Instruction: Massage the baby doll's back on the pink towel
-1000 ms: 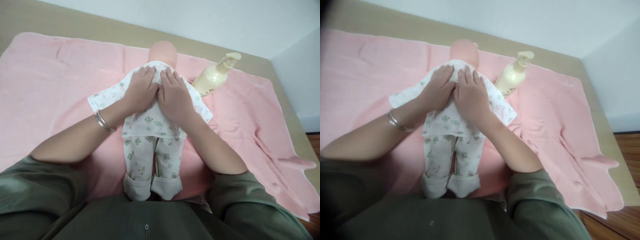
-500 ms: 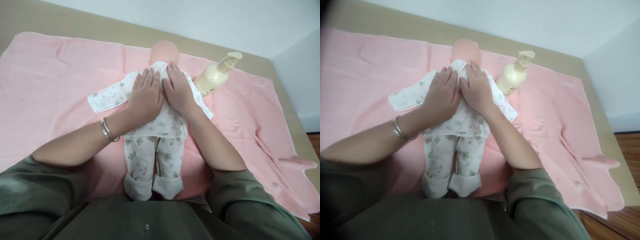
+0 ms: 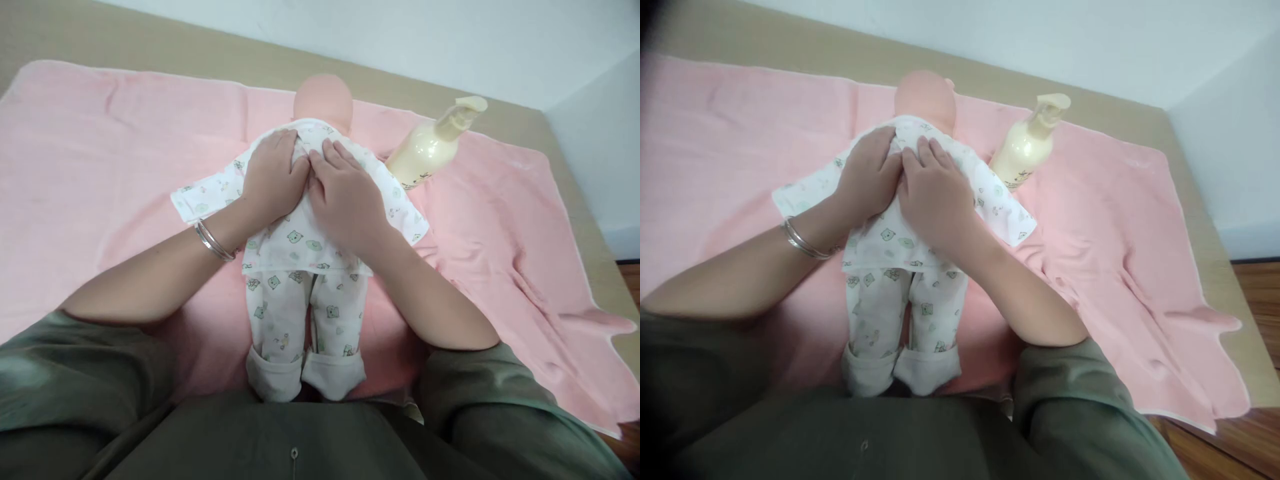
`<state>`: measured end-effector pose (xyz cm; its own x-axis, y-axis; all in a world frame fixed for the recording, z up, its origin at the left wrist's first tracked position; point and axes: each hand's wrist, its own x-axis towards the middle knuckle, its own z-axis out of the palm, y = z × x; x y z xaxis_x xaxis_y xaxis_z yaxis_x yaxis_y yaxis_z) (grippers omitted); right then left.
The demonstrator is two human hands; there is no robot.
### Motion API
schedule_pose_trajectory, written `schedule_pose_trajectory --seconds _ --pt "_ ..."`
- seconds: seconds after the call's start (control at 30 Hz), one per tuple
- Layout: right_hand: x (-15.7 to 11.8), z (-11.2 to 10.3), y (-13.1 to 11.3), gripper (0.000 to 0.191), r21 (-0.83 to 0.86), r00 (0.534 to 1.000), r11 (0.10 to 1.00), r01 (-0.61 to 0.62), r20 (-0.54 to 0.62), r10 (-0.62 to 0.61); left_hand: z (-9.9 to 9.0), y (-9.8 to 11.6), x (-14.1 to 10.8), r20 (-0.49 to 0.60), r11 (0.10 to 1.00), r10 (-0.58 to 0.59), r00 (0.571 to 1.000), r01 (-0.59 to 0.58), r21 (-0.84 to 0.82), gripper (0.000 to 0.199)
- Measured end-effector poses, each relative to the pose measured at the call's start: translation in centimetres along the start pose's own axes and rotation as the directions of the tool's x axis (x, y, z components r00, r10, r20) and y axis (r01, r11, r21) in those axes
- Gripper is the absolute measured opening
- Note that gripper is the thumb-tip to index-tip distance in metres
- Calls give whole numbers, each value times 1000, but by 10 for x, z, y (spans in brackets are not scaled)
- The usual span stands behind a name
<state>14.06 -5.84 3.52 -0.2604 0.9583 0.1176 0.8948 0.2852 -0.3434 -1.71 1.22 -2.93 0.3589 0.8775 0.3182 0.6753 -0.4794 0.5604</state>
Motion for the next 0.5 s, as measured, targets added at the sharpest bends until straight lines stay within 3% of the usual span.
schedule_pose_trajectory --seconds 0.13,0.4,0.5 --pt "20 -5 23 65 71 1000 997 -30 10 30 -8 21 -5 -22 981 -157 987 159 112 65" --pt "23 3 31 66 20 999 999 -28 -35 28 -9 31 0 -14 961 -208 978 207 186 57" --pt "25 -1 38 66 45 1000 999 -14 -1 14 -10 41 -8 6 968 -153 988 149 203 59"
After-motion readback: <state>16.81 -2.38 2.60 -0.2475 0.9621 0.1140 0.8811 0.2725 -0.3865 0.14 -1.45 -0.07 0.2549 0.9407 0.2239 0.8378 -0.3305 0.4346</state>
